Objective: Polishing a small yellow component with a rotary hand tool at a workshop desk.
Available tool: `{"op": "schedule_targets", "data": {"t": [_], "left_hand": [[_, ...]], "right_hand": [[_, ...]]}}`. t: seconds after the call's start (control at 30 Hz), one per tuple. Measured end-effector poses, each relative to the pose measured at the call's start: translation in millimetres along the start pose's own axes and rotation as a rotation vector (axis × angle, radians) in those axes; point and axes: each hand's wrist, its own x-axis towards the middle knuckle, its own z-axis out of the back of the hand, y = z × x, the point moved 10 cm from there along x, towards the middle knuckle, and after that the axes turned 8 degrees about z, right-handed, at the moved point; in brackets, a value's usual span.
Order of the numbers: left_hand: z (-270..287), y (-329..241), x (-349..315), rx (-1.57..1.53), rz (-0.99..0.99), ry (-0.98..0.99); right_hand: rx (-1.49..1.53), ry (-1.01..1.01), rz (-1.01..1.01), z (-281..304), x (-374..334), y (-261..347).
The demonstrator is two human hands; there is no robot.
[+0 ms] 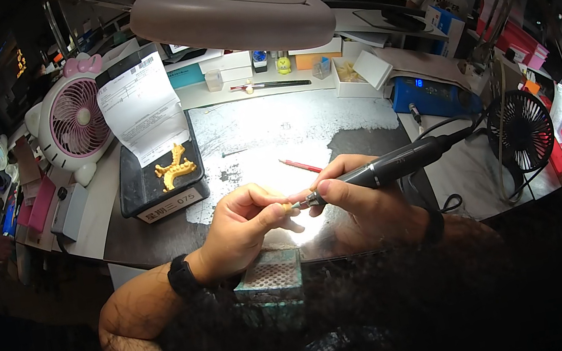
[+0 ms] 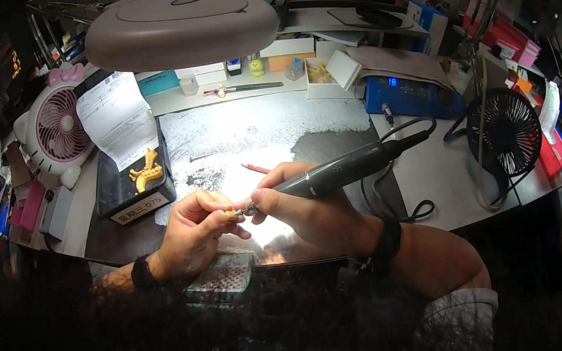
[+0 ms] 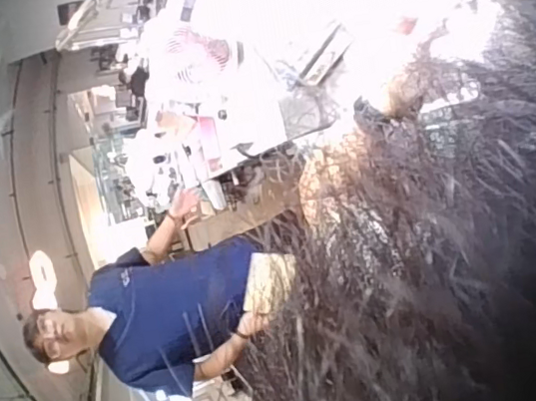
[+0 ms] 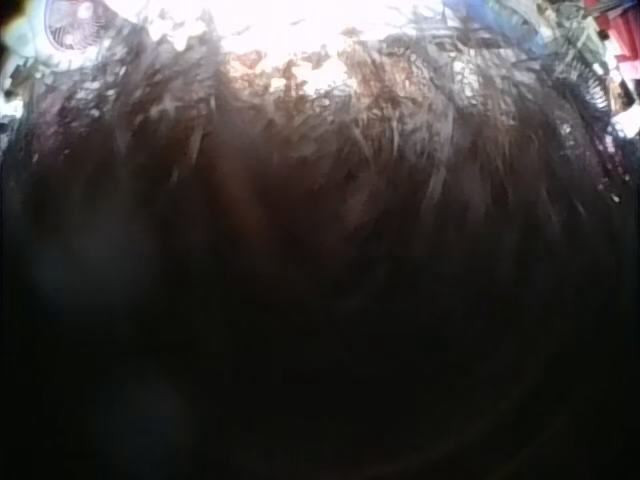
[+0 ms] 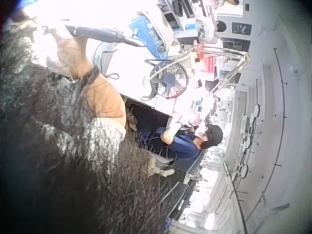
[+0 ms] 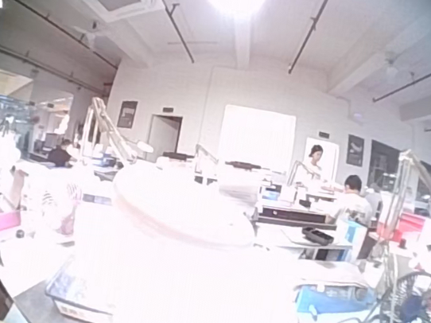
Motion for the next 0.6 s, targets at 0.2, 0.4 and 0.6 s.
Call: {"op": "schedule_targets", "data": {"t": [0.2, 0.4, 0.6], "left_hand": [[0.4, 0.1, 0.5, 0.0, -0.004, 0.003], [-2.8, -2.3, 0.5, 0.003, 0.0, 0.008], [-2.4, -1.4, -0.1, 0.012, 0.005, -0.007]], "right_hand": [[0.045, -0.026, -0.057, -1.6, -1.5, -2.6], [0.006, -0.003, -0.025, -1.1, -0.9, -1.2], [0.085, -0.031, -0.034, 1.5, -1.4, -4.3]]}}
